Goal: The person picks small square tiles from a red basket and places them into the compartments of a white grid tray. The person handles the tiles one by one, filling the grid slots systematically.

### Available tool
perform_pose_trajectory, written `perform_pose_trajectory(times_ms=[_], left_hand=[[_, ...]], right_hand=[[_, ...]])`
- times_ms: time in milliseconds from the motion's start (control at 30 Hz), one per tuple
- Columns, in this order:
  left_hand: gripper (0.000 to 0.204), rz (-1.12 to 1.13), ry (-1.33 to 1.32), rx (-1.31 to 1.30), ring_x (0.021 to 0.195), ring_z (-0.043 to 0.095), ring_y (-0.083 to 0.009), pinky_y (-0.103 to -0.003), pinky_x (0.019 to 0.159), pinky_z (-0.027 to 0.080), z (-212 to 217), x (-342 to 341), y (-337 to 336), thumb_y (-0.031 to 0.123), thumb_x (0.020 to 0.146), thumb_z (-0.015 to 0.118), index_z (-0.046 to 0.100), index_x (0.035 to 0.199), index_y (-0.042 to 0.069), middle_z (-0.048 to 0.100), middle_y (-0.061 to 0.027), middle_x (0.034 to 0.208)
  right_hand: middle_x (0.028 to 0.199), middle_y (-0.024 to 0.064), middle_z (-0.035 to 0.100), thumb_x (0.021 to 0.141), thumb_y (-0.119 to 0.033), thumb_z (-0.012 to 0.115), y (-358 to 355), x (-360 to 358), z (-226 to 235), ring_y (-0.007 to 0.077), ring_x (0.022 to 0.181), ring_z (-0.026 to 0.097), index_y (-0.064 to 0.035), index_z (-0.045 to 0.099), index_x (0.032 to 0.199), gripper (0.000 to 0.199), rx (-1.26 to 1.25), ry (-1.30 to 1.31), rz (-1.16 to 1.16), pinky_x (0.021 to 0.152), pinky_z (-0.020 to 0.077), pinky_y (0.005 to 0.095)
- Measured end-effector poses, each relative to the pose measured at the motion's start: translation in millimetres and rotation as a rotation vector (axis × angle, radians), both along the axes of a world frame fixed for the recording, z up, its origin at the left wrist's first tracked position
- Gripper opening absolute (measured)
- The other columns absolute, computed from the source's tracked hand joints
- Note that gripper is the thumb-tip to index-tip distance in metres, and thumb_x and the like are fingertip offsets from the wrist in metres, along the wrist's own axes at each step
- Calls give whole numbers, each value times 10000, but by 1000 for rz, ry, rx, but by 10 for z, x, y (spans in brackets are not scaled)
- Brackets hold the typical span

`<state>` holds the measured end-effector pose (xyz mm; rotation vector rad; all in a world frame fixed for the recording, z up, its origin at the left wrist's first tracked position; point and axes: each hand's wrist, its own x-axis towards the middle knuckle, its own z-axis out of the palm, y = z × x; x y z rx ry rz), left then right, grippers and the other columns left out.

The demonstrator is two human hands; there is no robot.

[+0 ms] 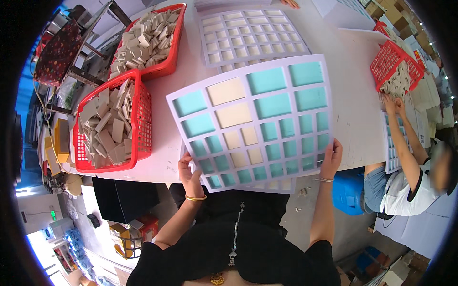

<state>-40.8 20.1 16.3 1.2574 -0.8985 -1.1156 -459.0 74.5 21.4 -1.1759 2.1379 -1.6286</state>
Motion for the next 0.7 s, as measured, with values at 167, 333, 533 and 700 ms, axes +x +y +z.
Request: perform_pose_trajectory(times_ms=[167,333,533,700], left_hand=[[522,-339,-116,-66,1268,396,-299,-414,1034,309,392,-508,-117,-74,624,500,497,1117,98,427,-148,1349],[619,-789,146,-130,1320,359,-289,-423,1020,332,434,-1398,-394,-58,665,516,441,1236,169,360,-112,1434],[608,-942,-3,-194,1241,461,-213,-349,949,404,544,-1365,-426,-78,734,527,423,1301,113,427,-69,1370],[444,-690,-287,-333,969,620,-208,-319,834,479,805,-359,-458,-91,746,537,526,1169,45,566,-88,1133]], right_hand=[[1188,110,590,1005,-271,380,340,-1074,-83,227,1127,527,14,554,1232,403,133,201,-187,967,406,344],[1281,201,539,977,-311,436,718,-2571,214,322,1210,496,57,503,1271,476,317,737,-346,1036,364,371],[1393,238,412,925,-437,531,766,-2869,693,336,1235,464,48,417,1341,648,400,1102,-661,1031,367,404],[1346,212,445,921,-402,559,90,-1912,236,329,1213,461,25,414,1348,621,181,577,-315,1035,356,415]])
